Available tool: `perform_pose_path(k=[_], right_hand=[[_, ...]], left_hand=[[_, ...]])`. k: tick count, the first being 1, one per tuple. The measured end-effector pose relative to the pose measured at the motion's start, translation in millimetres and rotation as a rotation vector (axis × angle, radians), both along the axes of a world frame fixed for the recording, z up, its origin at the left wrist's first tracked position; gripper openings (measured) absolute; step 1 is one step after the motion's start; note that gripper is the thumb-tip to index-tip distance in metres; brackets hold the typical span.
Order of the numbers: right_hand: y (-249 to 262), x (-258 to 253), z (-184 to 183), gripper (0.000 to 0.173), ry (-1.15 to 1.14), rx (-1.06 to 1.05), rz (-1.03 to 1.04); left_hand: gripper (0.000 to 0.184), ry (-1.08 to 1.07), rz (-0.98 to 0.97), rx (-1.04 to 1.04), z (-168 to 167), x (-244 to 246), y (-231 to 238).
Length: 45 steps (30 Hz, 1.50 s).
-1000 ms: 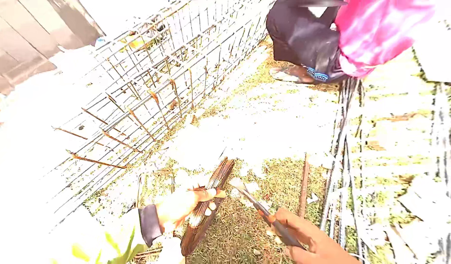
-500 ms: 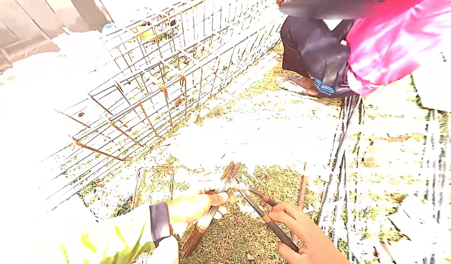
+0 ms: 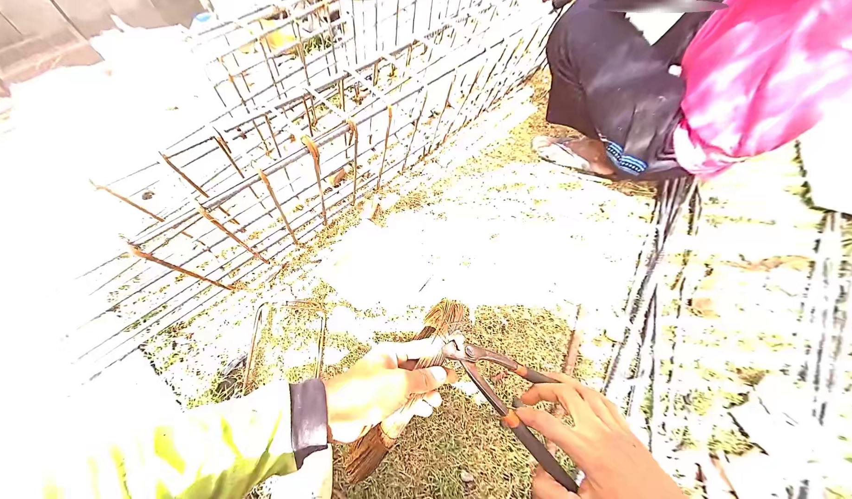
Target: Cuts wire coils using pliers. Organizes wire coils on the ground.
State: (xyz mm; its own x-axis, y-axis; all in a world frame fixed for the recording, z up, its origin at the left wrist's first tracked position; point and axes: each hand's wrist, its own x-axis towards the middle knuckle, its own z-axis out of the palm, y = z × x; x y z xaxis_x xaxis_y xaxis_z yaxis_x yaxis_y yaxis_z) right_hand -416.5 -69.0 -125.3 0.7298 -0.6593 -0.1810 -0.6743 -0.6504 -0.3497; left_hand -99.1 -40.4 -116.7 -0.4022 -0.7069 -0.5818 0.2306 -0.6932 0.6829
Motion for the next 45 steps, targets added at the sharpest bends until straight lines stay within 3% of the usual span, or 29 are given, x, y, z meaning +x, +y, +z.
perform_pose_path(k=[6, 11, 13, 16, 18, 25, 30, 33, 35, 37, 40, 43, 45], right_hand=[[6.4, 10.7, 15.2, 0.038, 0.128, -0.002, -0.038], [13.2, 6.5, 1.5, 0.027, -0.007, -0.238, -0.197], [16.8, 8.4, -4.3, 0.034, -0.022, -0.319, -0.282], [15.9, 10.2, -16.7, 0.063, 0.046, -0.35, -0.391], [11.3, 8.0, -25.0, 0.072, 0.095, -0.362, -0.424], [-6.0, 2.7, -56.8, 0.05, 0.101, -0.339, -0.505], [-16.2, 4.2, -62.9, 0.036, 0.056, -0.207, -0.536], [-13.9, 4.8, -62.3, 0.025, -0.181, 0.185, -0.679], [-6.1, 0.7, -64.2, 0.029, -0.363, 0.494, -0.754], [0.8, -2.7, -61.4, 0.033, -0.414, 0.666, -0.76], [5.0, -3.4, -55.6, 0.048, -0.371, 0.69, -0.7], [10.1, -2.8, -55.0, 0.045, -0.451, 0.71, -0.606], [13.2, 4.6, -53.5, 0.048, -0.552, 0.721, -0.582]], left_hand=[[0.04, -0.009, -0.042, -0.041, -3.3, -1.1, 3.6], [0.041, -0.006, 0.006, -0.02, -3.5, -7.4, 4.5], [0.033, -0.021, 0.068, -0.006, -2.1, -13.4, 3.1], [0.02, -0.023, 0.138, -0.03, -1.8, -23.4, -1.5], [0.015, -0.032, 0.157, -0.023, -1.6, -29.1, -3.5], [0.013, -0.004, 0.172, -0.021, -5.2, -39.3, -4.0], [0.012, 0.001, 0.213, -0.013, -5.0, -42.5, -4.6], [0.013, 0.0, 0.203, -0.017, -6.5, -38.6, -4.9], [0.014, 0.008, 0.201, -0.016, -6.8, -32.9, -5.2], [0.016, 0.012, 0.201, 0.011, -5.2, -26.6, -5.6], [0.019, 0.039, 0.241, 0.038, -5.9, -21.1, -7.1], [0.033, 0.037, 0.263, 0.081, -4.4, -17.7, -7.6], [0.029, 0.033, 0.294, 0.133, -1.7, -16.1, -9.3]])
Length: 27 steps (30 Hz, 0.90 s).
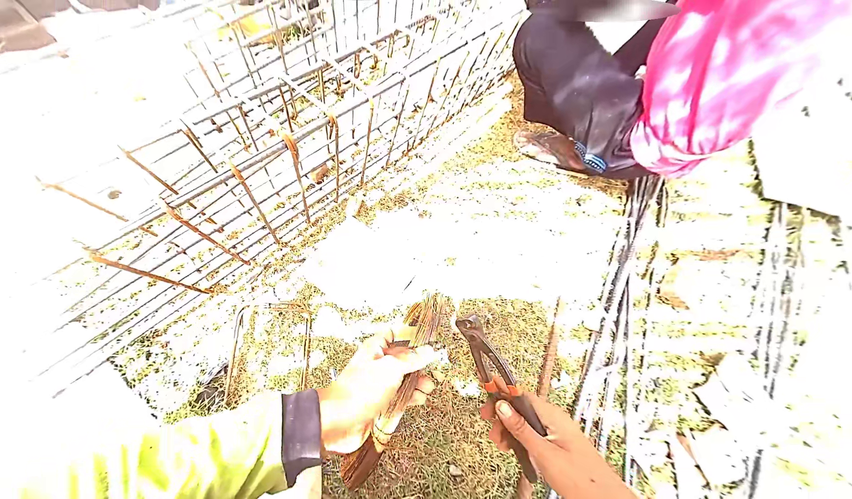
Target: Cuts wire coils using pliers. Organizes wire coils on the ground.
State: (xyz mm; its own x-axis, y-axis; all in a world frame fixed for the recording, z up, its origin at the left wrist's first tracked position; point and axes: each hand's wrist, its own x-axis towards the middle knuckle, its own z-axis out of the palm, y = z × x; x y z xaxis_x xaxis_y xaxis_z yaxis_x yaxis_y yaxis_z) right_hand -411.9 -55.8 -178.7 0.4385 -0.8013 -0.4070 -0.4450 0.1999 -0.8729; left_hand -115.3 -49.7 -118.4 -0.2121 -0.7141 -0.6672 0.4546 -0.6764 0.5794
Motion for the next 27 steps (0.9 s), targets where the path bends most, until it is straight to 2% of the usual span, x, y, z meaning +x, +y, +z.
perform_pose_path(k=[3, 5, 6, 10, 13, 16, 19, 24, 27], right_hand=[[-3.3, 25.0, 8.3, 0.062, -0.02, -0.1, -0.119], [-14.6, 44.7, 17.3, 0.075, -0.02, -0.168, -0.151], [-20.5, 53.7, 22.6, 0.077, -0.012, -0.194, -0.15], [-33.9, 86.3, 30.5, 0.062, -0.066, -0.271, -0.191], [-39.3, 95.4, 31.2, 0.06, -0.012, -0.326, -0.198], [-44.6, 98.1, 33.3, 0.06, 0.033, -0.278, -0.183], [-50.1, 100.7, 35.6, 0.056, 0.014, -0.229, -0.166], [-55.4, 107.0, 40.1, 0.047, 0.017, -0.253, -0.066], [-55.6, 111.2, 31.2, 0.041, -0.041, -0.297, -0.074]], left_hand=[[0.023, 0.007, 0.05, 0.094, 2.0, -0.7, -2.5], [0.022, 0.006, 0.062, 0.142, 2.2, -3.0, -2.9], [0.022, 0.007, 0.06, 0.152, 2.8, -4.2, -3.3], [0.02, 0.024, 0.054, 0.137, 2.1, -6.5, -3.1], [0.022, 0.012, 0.065, 0.135, 2.5, -6.7, -2.1], [0.019, -0.018, 0.057, 0.115, 2.3, -5.1, -0.4], [0.017, -0.043, 0.043, 0.074, 1.6, -5.0, 2.1], [0.016, -0.061, 0.053, 0.037, -0.7, -6.2, 3.0], [0.017, -0.092, 0.08, -0.005, -2.9, -7.6, 4.5]])
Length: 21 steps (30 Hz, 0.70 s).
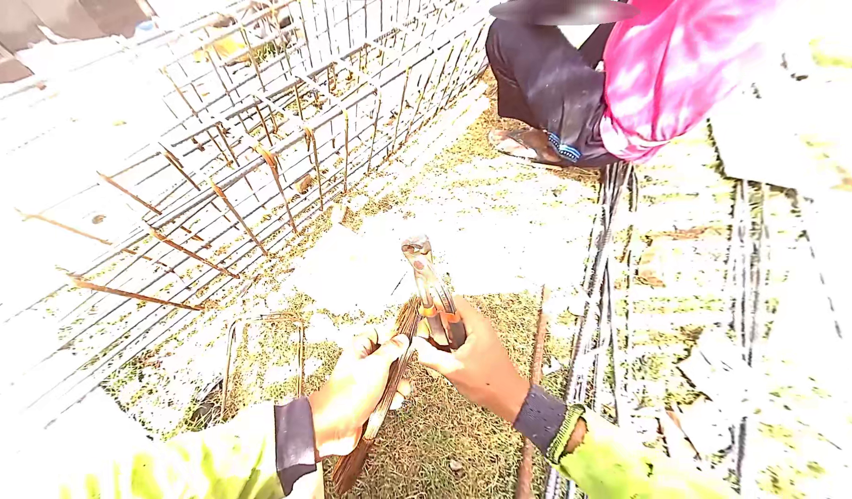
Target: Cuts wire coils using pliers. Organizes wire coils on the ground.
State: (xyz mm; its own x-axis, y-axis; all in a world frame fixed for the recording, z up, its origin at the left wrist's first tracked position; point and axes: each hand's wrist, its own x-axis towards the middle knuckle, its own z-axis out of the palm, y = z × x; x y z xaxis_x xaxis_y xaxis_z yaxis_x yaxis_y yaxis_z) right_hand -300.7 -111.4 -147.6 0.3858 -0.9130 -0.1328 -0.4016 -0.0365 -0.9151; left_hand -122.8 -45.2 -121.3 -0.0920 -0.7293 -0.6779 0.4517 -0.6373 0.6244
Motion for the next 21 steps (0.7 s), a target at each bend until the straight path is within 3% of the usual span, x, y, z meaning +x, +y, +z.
perform_pose_path(k=[3, 5, 8, 11, 14, 21], right_hand=[[16.0, 7.0, -22.0, 0.044, -0.117, -0.126, -0.122], [30.2, 16.5, -32.0, 0.047, -0.217, -0.103, -0.248], [43.0, 34.4, -38.2, 0.057, -0.418, 0.185, -0.438], [36.1, 50.2, -37.2, 0.036, -0.586, 0.593, -0.531], [29.3, 58.3, -36.0, 0.022, -0.637, 0.794, -0.495], [18.0, 42.4, -40.4, 0.038, -0.573, 0.821, -0.332]], left_hand=[[0.018, -0.033, 0.067, -0.022, -1.7, -0.1, -0.2], [0.019, -0.046, 0.11, -0.019, -3.0, -0.1, -1.3], [0.015, -0.047, 0.166, 0.03, 0.6, -0.6, -4.6], [0.022, -0.067, 0.194, 0.051, 0.6, 2.1, -8.6], [0.023, -0.121, 0.161, 0.049, -2.5, 7.8, -9.8], [0.027, -0.222, 0.046, 0.104, 5.2, 32.8, -10.4]])
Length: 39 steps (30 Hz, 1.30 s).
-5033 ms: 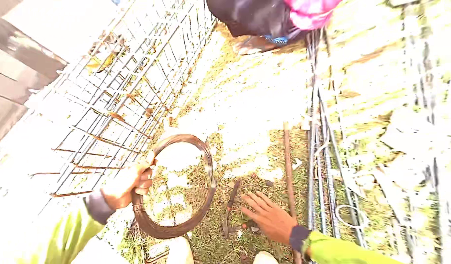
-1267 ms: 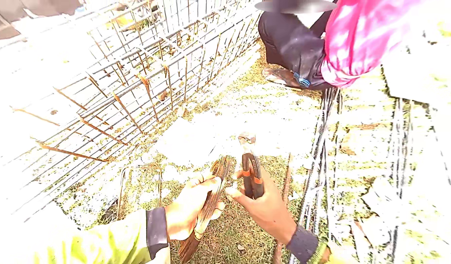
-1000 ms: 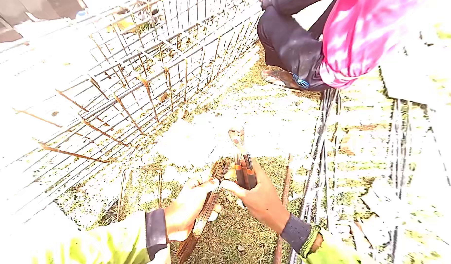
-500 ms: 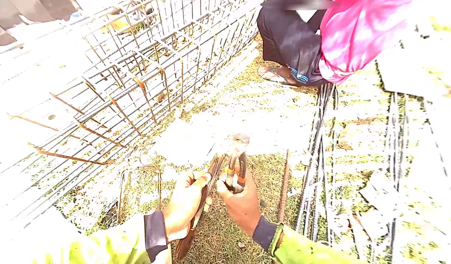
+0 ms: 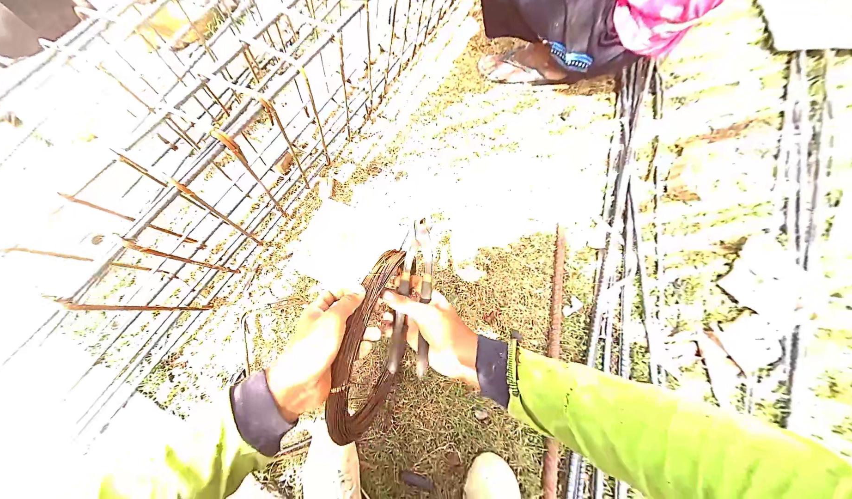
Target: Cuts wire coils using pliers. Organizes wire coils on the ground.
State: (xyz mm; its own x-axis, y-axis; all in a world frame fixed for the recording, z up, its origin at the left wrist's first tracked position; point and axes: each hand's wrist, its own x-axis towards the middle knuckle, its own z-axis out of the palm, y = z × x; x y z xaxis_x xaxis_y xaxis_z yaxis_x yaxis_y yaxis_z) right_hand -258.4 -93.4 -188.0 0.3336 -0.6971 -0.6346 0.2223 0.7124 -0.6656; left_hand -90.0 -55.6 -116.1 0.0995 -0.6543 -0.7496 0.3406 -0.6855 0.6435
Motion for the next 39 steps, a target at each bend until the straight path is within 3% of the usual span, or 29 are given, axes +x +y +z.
perform_pose_path(k=[4, 6, 8, 11, 12, 16, 18, 20, 23, 24, 25, 29, 31, 34, 39], right_hand=[[9.2, -18.7, -7.8, 0.039, 0.169, -0.18, 0.186], [19.4, -34.1, -16.1, 0.04, 0.381, -0.394, 0.336], [30.1, -53.2, -26.3, 0.035, 0.534, -0.648, 0.506], [40.6, -75.9, -23.4, 0.062, 0.55, -0.74, 0.664], [44.6, -81.1, -20.7, 0.062, 0.576, -0.733, 0.661], [48.9, -100.2, -10.7, 0.038, 0.726, -0.904, 0.65], [45.9, -109.3, -13.3, 0.031, 0.651, -1.054, 0.672], [40.8, -112.6, -11.6, 0.028, 0.465, -1.006, 0.767], [38.5, -108.7, -12.0, 0.032, 0.19, -0.612, 0.877], [39.3, -106.0, -14.4, 0.033, 0.163, -0.588, 0.872], [40.3, -103.9, -17.3, 0.033, 0.193, -0.667, 0.87], [32.7, -98.0, -39.9, 0.026, 0.703, -1.531, 0.778], [21.4, -92.2, -50.3, 0.02, 0.885, -1.784, 0.663], [9.9, -81.8, -53.0, 0.02, 1.011, -1.941, 0.593], [1.7, -77.8, -65.2, 0.021, 1.025, -1.985, 0.623]], left_hand=[[0.034, 0.006, 0.024, 0.034, -2.8, 9.2, -3.4], [0.034, 0.009, 0.038, 0.033, -3.4, 13.3, -6.0], [0.046, 0.039, -0.008, -0.006, -6.6, 19.1, -8.5], [0.041, 0.064, -0.019, 0.044, -5.4, 20.6, -14.9], [0.037, 0.055, -0.004, 0.089, -4.5, 19.8, -17.1], [0.042, 0.033, -0.038, 0.105, -4.5, 23.3, -19.3], [0.043, 0.038, -0.059, 0.103, -3.6, 26.0, -20.3], [0.043, 0.042, -0.044, 0.131, -1.9, 24.3, -25.1], [0.039, 0.083, -0.059, 0.136, -3.3, 22.4, -30.6], [0.038, 0.098, -0.079, 0.125, -5.8, 23.8, -33.0], [0.038, 0.112, -0.09, 0.119, -8.6, 25.5, -35.6], [0.037, 0.119, -0.087, 0.117, -8.7, 27.3, -39.2], [0.04, 0.122, -0.089, 0.124, -7.8, 27.4, -40.1], [0.039, 0.137, -0.077, 0.104, -11.0, 28.6, -41.1], [0.037, 0.169, -0.038, 0.14, -14.4, 39.7, -46.1]])
